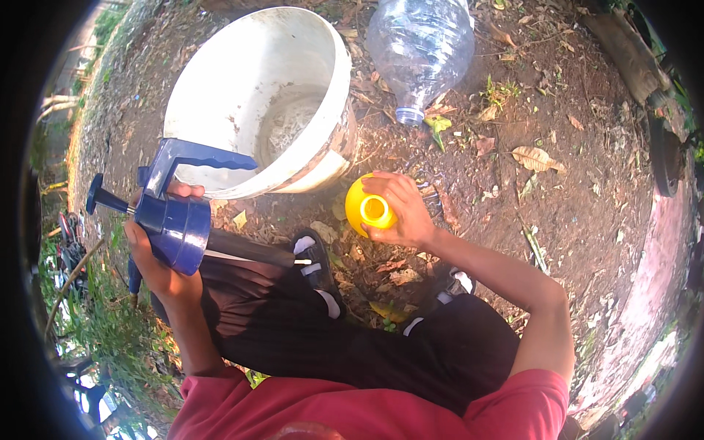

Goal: The person assembles a manual garden sprayer by attaching a blue pump head to a yellow container, tightening the connection, and operating the pump handle repeatedly. The person handles a white bucket and a plastic water bottle nearby but does not use them in the assembly.

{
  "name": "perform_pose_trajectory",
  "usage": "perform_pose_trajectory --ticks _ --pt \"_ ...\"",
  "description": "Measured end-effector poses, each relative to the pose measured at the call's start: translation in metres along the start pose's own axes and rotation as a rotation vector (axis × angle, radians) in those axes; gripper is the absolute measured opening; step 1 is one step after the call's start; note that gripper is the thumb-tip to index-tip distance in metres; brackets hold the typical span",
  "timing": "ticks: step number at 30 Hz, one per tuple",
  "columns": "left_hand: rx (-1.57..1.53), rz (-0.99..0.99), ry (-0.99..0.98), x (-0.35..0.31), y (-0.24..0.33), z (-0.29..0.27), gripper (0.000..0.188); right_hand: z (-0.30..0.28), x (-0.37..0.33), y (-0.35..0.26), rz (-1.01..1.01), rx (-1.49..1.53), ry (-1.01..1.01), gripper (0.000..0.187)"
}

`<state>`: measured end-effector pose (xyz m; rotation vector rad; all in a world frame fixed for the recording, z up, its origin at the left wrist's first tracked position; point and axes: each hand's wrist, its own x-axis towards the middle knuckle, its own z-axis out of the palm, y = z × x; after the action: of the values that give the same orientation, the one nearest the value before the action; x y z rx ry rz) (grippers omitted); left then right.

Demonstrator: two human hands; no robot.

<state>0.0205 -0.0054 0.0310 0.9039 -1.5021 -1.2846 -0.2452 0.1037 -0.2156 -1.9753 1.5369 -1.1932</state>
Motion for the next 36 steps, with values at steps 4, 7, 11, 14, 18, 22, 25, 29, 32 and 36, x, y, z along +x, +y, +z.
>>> perform_pose_trajectory --ticks 4,7,11,14,18,22,25,29,32,36 --pt "-0.096 -0.011 0.014 -0.004 -0.002 0.001 0.066 0.001 -0.001 -0.001 -0.037 0.003 0.019 0.064" --pt "0.045 -0.033 0.074 -0.005 -0.002 0.001 0.071 0.001 -0.002 0.0 -0.03 0.004 0.012 0.064" --pt "0.031 -0.045 0.061 -0.005 -0.002 -0.002 0.072 0.002 -0.002 0.001 -0.022 0.029 0.011 0.063" --pt "-0.001 -0.036 0.023 -0.005 -0.004 -0.005 0.069 0.002 -0.001 0.002 -0.035 0.038 0.025 0.062" --pt "-0.068 -0.024 -0.023 -0.007 -0.006 -0.007 0.064 0.002 0.0 0.002 -0.042 0.038 0.041 0.061" --pt "-0.05 -0.017 -0.045 -0.007 -0.005 -0.004 0.064 0.001 0.002 0.002 -0.042 0.033 0.038 0.06" --pt "-0.07 0.014 -0.1 -0.006 -0.003 0.0 0.064 0.001 0.004 0.002 -0.052 0.048 0.052 0.059" --pt "-0.041 0.02 -0.101 -0.008 -0.002 0.001 0.067 -0.004 0.006 0.001 -0.055 0.058 0.028 0.058" --pt "-0.051 -0.011 -0.097 -0.012 0.001 0.003 0.075 -0.009 0.013 0.004 -0.051 0.056 -0.055 0.059" --pt "0.008 -0.065 -0.127 -0.018 0.01 0.009 0.091 -0.011 0.031 0.015 0.024 0.133 -0.105 0.06"
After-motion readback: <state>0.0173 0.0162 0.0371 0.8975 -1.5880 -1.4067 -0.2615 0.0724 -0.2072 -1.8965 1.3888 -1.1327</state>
